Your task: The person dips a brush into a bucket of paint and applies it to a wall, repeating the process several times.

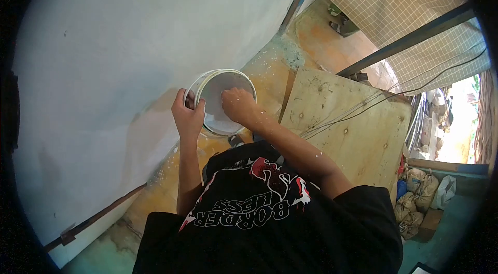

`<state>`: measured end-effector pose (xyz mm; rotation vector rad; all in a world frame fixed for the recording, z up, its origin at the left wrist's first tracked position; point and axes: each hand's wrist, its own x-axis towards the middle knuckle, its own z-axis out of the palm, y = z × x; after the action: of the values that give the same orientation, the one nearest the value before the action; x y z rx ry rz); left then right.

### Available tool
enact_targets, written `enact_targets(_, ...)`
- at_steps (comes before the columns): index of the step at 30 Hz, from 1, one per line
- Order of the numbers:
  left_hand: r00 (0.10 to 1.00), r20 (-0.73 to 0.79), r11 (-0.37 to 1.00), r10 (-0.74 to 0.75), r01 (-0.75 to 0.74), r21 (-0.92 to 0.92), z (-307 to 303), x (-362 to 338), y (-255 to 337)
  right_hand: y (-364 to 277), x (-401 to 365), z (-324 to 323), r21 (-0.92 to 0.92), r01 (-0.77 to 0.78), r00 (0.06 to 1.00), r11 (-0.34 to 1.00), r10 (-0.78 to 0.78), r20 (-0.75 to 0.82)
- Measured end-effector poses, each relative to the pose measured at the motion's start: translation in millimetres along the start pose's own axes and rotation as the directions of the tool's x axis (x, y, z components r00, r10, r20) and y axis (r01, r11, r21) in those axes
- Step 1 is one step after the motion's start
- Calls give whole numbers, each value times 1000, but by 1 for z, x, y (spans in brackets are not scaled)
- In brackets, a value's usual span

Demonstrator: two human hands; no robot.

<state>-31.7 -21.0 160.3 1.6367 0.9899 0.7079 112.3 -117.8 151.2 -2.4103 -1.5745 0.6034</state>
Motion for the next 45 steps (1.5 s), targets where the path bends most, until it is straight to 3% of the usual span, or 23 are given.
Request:
enact_targets(2,999,-26,992,28,-31,-123,0,2,0,-5,-2,-5,38,41,999,998,-41,-1)
enact_targets(9,999,-29,991,20,-24,-131,2,4,0,12,-75,-66,207,106,991,973,-87,-103)
enact_targets(11,997,-56,974,-47,33,-226,7,6,-8,16,-94,-79,268,83,991,960,-52,-121)
enact_targets(17,988,-138,948,-61,14,-318,20,8,-18,41,-116,-92,365,100,987,926,-46,-154)
enact_targets(20,987,-141,979,-72,43,-199,21,8,-7,60,-118,-89,315,94,981,944,-35,-189)
enact_targets(30,979,-194,977,-62,20,-210,96,34,6,166,-115,-90,419,99,964,902,17,-264)
enact_targets(38,965,-231,954,-124,53,-294,166,29,45,256,-126,-111,452,267,908,851,-64,-415)
enact_targets(41,956,-259,936,-138,40,-350,187,30,50,285,-118,-121,446,263,926,855,-94,-366)
enact_targets(45,938,-289,950,-190,101,-294,206,28,63,310,-113,-142,437,286,936,853,-150,-320)
